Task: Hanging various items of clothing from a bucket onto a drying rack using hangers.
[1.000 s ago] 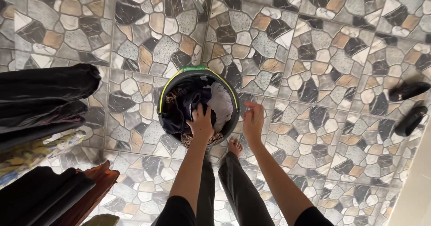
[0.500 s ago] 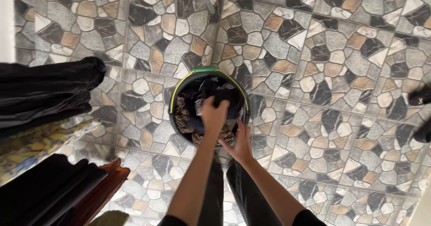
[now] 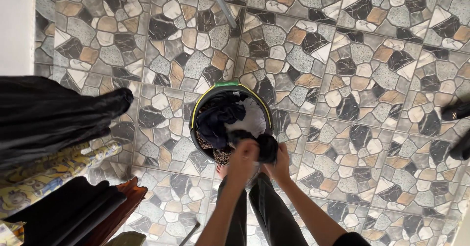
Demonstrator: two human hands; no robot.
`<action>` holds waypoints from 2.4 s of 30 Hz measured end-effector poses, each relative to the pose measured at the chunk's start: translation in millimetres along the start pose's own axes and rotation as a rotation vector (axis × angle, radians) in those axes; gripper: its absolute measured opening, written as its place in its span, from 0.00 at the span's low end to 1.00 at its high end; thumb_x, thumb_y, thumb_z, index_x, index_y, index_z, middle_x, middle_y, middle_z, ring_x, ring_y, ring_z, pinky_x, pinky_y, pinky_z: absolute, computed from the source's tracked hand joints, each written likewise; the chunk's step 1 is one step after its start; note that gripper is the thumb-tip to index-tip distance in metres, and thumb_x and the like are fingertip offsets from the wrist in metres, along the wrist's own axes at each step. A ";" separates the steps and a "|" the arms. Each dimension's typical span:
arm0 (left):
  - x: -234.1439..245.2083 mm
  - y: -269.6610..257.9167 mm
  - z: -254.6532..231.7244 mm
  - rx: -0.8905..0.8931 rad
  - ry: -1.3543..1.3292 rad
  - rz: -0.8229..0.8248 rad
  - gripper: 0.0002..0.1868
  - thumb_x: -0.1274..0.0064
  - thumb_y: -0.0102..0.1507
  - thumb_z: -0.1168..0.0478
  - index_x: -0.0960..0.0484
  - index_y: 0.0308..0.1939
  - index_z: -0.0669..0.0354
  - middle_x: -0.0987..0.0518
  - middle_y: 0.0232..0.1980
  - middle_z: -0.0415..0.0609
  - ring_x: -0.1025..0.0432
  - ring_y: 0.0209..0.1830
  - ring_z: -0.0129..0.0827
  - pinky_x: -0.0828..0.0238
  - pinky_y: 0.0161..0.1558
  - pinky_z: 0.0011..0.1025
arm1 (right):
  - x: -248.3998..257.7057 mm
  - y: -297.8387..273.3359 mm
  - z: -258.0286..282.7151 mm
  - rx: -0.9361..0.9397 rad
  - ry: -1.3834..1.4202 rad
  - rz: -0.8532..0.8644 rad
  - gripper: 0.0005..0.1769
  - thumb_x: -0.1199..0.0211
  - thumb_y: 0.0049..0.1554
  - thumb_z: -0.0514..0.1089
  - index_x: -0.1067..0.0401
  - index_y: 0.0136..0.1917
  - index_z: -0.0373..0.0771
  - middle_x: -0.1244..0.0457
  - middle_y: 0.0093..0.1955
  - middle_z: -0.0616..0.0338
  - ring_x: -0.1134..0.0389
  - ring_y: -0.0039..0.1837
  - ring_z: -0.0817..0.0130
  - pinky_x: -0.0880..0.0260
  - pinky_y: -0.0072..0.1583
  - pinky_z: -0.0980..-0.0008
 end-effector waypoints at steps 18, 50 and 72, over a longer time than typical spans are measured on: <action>-109.2 156.5 188.9 -0.200 1.405 0.331 0.41 0.37 0.51 0.56 0.30 0.67 0.63 0.37 0.75 0.58 0.42 0.73 0.53 0.41 0.65 0.41 | 1.3 12.4 49.3 -0.378 0.337 -0.055 0.24 0.58 0.65 0.31 0.30 0.69 0.39 0.42 0.55 0.55 0.39 0.38 0.67 0.33 0.40 0.69; 69.6 11.6 -31.1 -0.157 0.103 -0.148 0.40 0.29 0.44 0.61 0.25 0.59 0.60 0.26 0.64 0.55 0.34 0.67 0.44 0.36 0.64 0.41 | -99.0 -7.1 16.0 -0.598 0.116 -0.131 0.44 0.28 0.53 0.41 0.47 0.75 0.32 0.44 0.68 0.40 0.42 0.70 0.42 0.40 0.67 0.50; 144.3 -97.4 -298.0 -0.344 -0.677 -0.196 0.56 0.45 0.53 0.74 0.55 0.81 0.45 0.28 0.64 0.53 0.29 0.58 0.42 0.30 0.59 0.39 | 246.4 62.5 380.8 -0.234 1.648 0.351 0.35 0.47 0.61 0.63 0.40 0.72 0.39 0.37 0.68 0.45 0.34 0.67 0.48 0.33 0.67 0.47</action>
Point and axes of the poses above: each hand's wrist, its own y-axis towards the middle knuckle, its own x-axis out of the back of the hand, z = x × y, the point moved 2 cm from there along y, towards the middle knuckle
